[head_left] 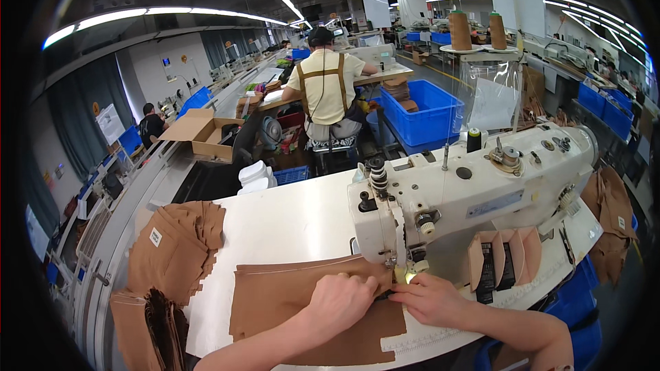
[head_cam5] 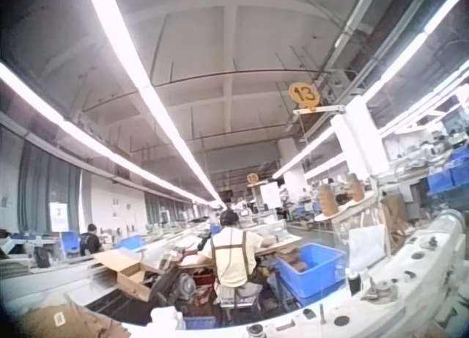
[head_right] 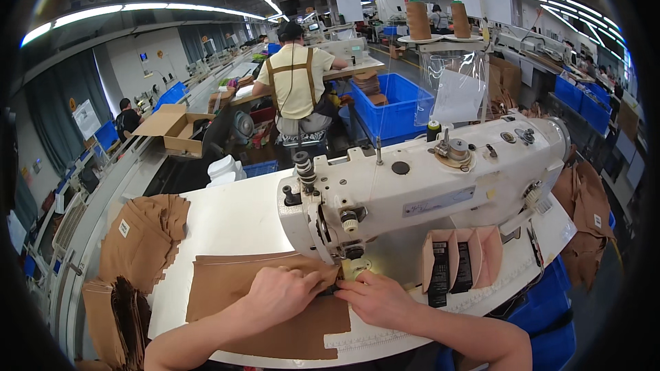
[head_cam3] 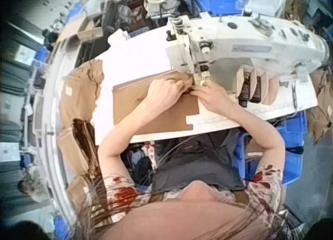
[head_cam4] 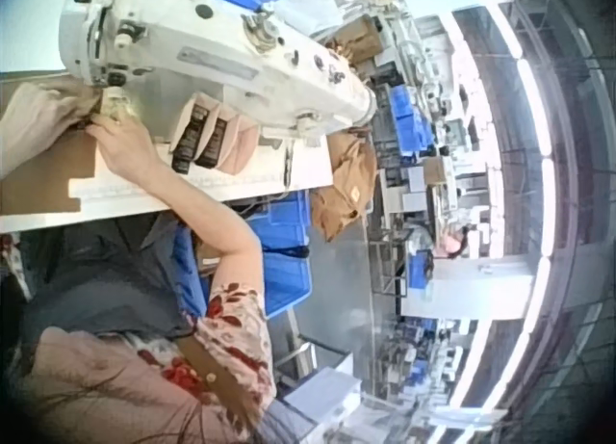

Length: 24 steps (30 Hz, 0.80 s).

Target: The person sews pieces of brown fabric together using an industrial sewing machine and thread.

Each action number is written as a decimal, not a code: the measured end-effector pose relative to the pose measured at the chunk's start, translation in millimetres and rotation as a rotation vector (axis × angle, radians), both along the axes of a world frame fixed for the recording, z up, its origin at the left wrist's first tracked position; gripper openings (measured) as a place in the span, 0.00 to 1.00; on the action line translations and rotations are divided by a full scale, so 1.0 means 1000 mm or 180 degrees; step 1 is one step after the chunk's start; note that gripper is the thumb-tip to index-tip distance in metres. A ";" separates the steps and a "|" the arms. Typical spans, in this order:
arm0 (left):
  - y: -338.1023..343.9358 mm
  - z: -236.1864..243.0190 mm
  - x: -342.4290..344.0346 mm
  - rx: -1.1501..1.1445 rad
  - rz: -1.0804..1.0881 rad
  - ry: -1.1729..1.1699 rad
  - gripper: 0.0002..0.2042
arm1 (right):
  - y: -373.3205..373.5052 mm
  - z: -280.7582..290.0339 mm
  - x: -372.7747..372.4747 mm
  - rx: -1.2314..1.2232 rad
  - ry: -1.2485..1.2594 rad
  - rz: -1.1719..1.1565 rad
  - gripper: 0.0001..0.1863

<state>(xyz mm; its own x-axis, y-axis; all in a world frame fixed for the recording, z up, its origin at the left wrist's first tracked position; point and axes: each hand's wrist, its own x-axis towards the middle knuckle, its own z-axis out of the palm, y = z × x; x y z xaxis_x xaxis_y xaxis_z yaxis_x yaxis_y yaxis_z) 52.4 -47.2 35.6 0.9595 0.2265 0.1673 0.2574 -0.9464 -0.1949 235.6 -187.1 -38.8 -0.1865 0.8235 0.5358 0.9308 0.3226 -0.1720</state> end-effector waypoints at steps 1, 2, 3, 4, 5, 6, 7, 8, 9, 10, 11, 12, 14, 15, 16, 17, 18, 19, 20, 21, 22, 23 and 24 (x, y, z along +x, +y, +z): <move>-0.007 -0.004 -0.004 -0.0301 0.0159 0.0057 0.07 | 0.000 0.001 -0.001 -0.0010 -0.0027 0.0007 0.19; -0.013 -0.010 -0.008 -0.0287 0.0385 0.0131 0.07 | -0.001 0.001 -0.001 -0.0023 -0.0050 0.0016 0.19; -0.016 -0.019 -0.011 -0.0271 0.0361 0.0161 0.07 | -0.001 0.001 -0.001 -0.0010 -0.0020 -0.0010 0.19; -0.018 -0.027 -0.014 -0.0188 0.0079 -0.0275 0.09 | -0.001 0.001 -0.001 0.0013 0.0002 0.0011 0.18; -0.018 -0.034 -0.015 -0.0112 -0.0206 -0.0712 0.12 | -0.002 0.001 -0.001 0.0035 0.0022 0.0031 0.17; -0.015 -0.041 -0.014 -0.0089 -0.0469 -0.0957 0.14 | -0.002 0.002 -0.001 0.0045 0.0043 0.0003 0.17; -0.016 -0.044 -0.011 -0.0094 -0.0483 -0.0938 0.14 | -0.001 0.003 0.000 0.0029 0.0008 0.0031 0.16; -0.017 -0.046 -0.008 -0.0246 -0.0598 -0.1135 0.14 | -0.001 0.003 0.001 0.0012 -0.0029 0.0061 0.15; -0.019 -0.050 -0.006 -0.0401 -0.0708 -0.1332 0.14 | -0.002 0.001 0.001 0.0008 -0.0012 0.0051 0.15; -0.019 -0.055 -0.004 -0.0405 -0.0721 -0.1317 0.14 | -0.001 0.000 0.001 0.0021 0.0001 0.0061 0.14; -0.020 -0.062 -0.004 -0.0704 -0.0681 -0.1437 0.13 | -0.001 -0.001 0.002 0.0034 0.0015 0.0075 0.13; -0.019 -0.066 -0.004 -0.1004 -0.0635 -0.1555 0.13 | -0.001 -0.001 0.002 0.0034 0.0031 0.0068 0.13; -0.018 -0.066 -0.003 -0.1101 -0.0641 -0.1565 0.12 | -0.001 -0.001 0.002 0.0034 0.0088 0.0072 0.14; -0.018 -0.065 -0.003 -0.1187 -0.0634 -0.1592 0.11 | -0.001 -0.002 0.002 0.0029 0.0107 0.0061 0.14; -0.018 -0.065 -0.003 -0.1194 -0.0642 -0.1578 0.11 | 0.000 -0.003 0.003 0.0042 0.0328 0.0083 0.14; -0.019 -0.064 -0.003 -0.1162 -0.0627 -0.1566 0.11 | 0.000 -0.003 0.004 0.0056 0.0550 0.0106 0.15; -0.019 -0.063 -0.003 -0.1129 -0.0612 -0.1554 0.11 | -0.002 -0.002 0.004 0.0055 0.0564 0.0093 0.15; -0.020 -0.063 -0.003 -0.1134 -0.0617 -0.1530 0.11 | -0.004 0.001 0.004 0.0028 0.0601 0.0016 0.14; -0.020 -0.063 -0.003 -0.1105 -0.0611 -0.1523 0.11 | -0.006 0.002 0.004 0.0002 0.0638 -0.0062 0.14; -0.020 -0.063 -0.003 -0.1076 -0.0607 -0.1516 0.11 | -0.007 0.001 0.005 0.0004 0.0661 -0.0076 0.14; -0.020 -0.063 -0.003 -0.1082 -0.0605 -0.1499 0.11 | -0.009 0.000 0.006 0.0002 0.0505 -0.0047 0.13; -0.020 -0.064 -0.003 -0.1093 -0.0583 -0.1522 0.11 | -0.009 -0.001 0.007 0.0002 0.0349 -0.0020 0.12; -0.020 -0.064 -0.004 -0.1104 -0.0563 -0.1545 0.12 | -0.010 -0.001 0.007 0.0000 0.0366 -0.0026 0.12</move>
